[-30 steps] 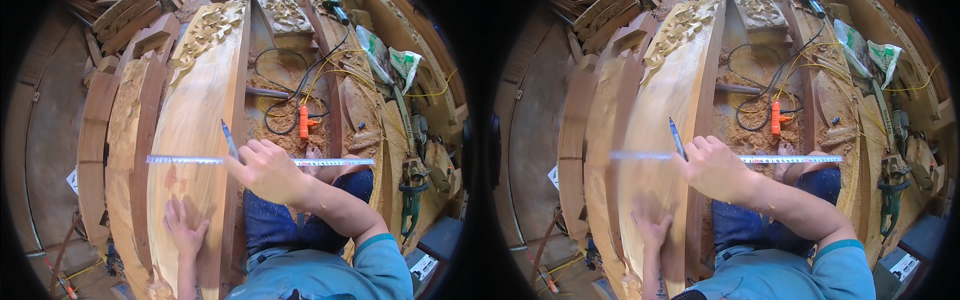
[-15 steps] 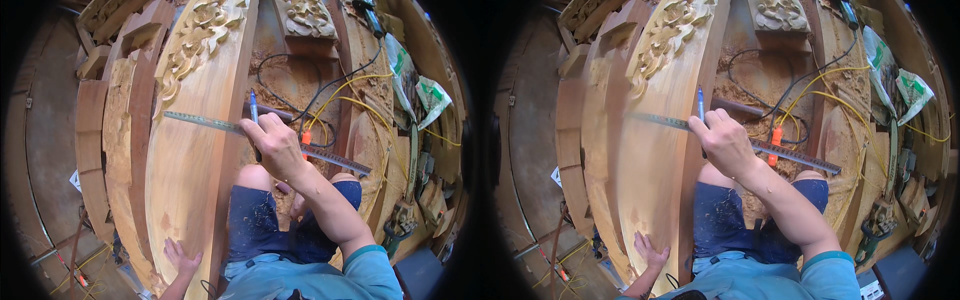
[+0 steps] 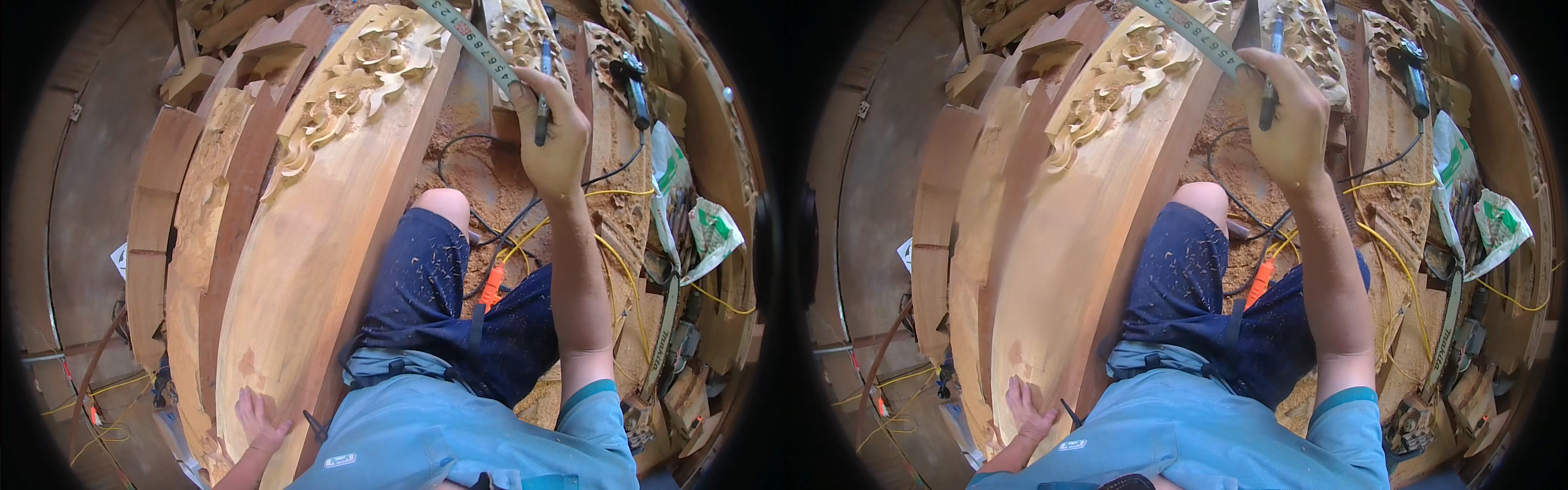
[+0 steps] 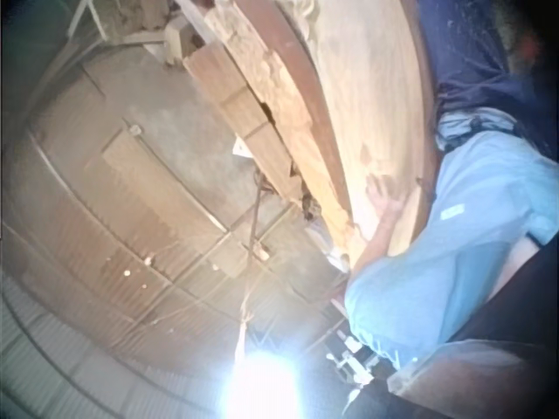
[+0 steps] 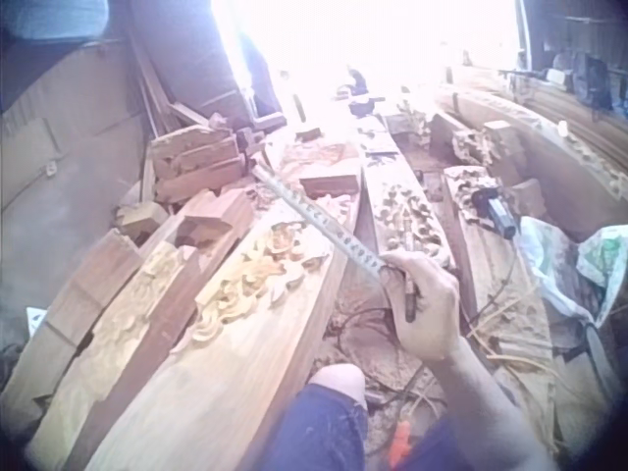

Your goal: The person measures a large wooden board using a tape measure and marks points with a pen. They then use a straight ruler to draw straight lines connecting the marked points on the wood surface.

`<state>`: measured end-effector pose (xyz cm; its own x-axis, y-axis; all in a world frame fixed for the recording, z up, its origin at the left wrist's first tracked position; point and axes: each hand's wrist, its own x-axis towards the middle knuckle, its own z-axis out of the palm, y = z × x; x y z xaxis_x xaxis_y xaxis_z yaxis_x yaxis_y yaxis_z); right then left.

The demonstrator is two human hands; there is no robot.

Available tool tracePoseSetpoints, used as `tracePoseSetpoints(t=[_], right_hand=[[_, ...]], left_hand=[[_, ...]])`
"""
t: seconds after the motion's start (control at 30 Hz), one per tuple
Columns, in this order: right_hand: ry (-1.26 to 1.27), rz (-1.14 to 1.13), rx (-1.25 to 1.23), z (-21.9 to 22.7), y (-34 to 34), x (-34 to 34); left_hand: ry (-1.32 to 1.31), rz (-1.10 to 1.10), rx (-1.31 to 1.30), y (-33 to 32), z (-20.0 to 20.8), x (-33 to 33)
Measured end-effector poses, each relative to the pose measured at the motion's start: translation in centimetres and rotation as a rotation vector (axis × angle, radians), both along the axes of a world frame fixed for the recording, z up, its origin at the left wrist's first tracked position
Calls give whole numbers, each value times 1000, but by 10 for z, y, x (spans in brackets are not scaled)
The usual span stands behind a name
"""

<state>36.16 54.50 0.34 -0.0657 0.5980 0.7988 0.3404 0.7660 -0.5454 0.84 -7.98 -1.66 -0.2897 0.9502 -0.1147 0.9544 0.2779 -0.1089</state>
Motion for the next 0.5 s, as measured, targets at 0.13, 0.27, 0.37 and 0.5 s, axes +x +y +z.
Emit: tracePoseSetpoints(t=[0.13,0.27,0.37,0.5], right_hand=[[35,100,-119,33,-1,-31],[193,426,-316,60,-20,-101],[231,510,-347,56,-23,-151],[218,615,-501,47,-7,-193]], left_hand=[[-198,-59,442,153,4,15],[-995,26,350,392,21,79],[-1469,7,223,473,14,98],[-1611,-113,186,521,-11,71]])
